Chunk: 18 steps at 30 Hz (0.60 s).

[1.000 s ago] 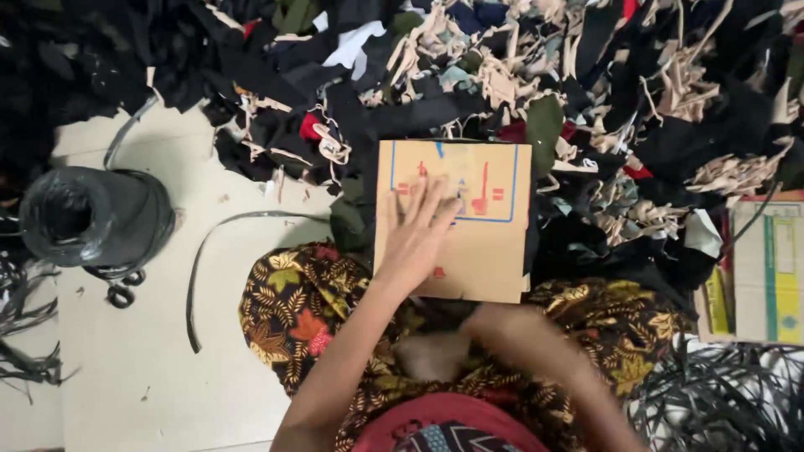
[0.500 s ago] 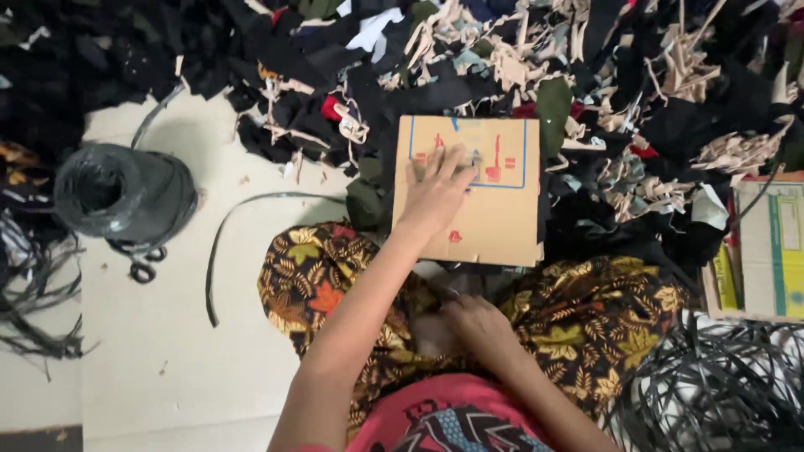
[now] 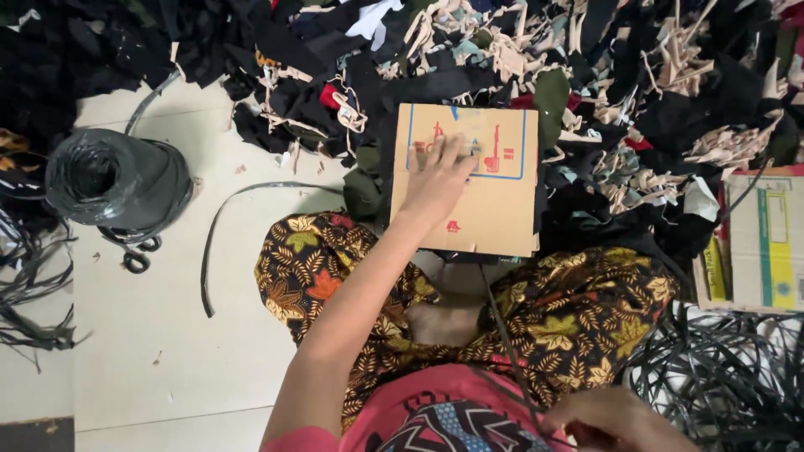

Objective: Sorting through fabric scraps and tying a small box with plastic straps

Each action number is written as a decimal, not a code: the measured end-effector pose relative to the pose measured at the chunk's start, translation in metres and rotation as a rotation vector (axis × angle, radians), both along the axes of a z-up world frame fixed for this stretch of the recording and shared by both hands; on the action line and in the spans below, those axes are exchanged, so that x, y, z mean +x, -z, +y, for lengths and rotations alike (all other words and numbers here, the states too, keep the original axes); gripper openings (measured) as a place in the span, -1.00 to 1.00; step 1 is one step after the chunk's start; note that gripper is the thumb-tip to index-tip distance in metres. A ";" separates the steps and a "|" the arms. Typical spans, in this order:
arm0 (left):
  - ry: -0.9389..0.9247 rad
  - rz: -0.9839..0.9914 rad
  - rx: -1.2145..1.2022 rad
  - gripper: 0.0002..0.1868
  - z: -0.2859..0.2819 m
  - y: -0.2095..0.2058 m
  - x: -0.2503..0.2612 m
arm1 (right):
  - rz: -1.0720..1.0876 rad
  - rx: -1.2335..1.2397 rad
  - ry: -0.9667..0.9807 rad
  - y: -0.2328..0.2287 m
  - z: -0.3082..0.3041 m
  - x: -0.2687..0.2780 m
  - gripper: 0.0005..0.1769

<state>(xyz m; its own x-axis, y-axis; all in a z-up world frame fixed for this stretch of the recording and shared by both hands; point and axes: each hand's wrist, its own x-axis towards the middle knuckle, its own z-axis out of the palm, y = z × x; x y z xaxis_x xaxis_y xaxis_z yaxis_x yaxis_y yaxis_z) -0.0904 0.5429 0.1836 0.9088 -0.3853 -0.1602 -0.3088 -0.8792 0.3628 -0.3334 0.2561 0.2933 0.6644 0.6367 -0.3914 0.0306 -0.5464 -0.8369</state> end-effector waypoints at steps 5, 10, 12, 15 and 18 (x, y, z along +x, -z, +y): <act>-0.022 -0.391 -0.127 -0.62 -0.002 0.036 -0.007 | -0.223 0.224 -0.261 -0.034 0.066 0.033 -0.71; 0.096 -0.368 -0.029 -0.38 0.001 0.027 -0.028 | -0.449 0.411 -0.343 -0.052 0.120 0.078 -0.63; 0.177 -0.531 -0.169 -0.28 0.010 0.026 -0.034 | -0.849 0.121 -0.110 -0.042 0.117 0.109 -0.77; 0.142 -0.154 -0.341 -0.80 0.013 -0.001 -0.035 | -1.331 -0.221 0.060 0.028 0.084 0.216 -0.88; 0.116 0.086 -0.460 -0.37 0.027 0.002 -0.027 | -1.558 -0.247 0.015 -0.019 0.124 0.285 -0.71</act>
<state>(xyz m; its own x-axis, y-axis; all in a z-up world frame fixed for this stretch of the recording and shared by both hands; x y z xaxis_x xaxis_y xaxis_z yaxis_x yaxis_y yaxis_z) -0.1172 0.5698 0.1820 0.8464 -0.5321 -0.0214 -0.3478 -0.5827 0.7345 -0.0480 0.3801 0.3123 0.5032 0.6528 0.5663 0.7357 -0.6674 0.1157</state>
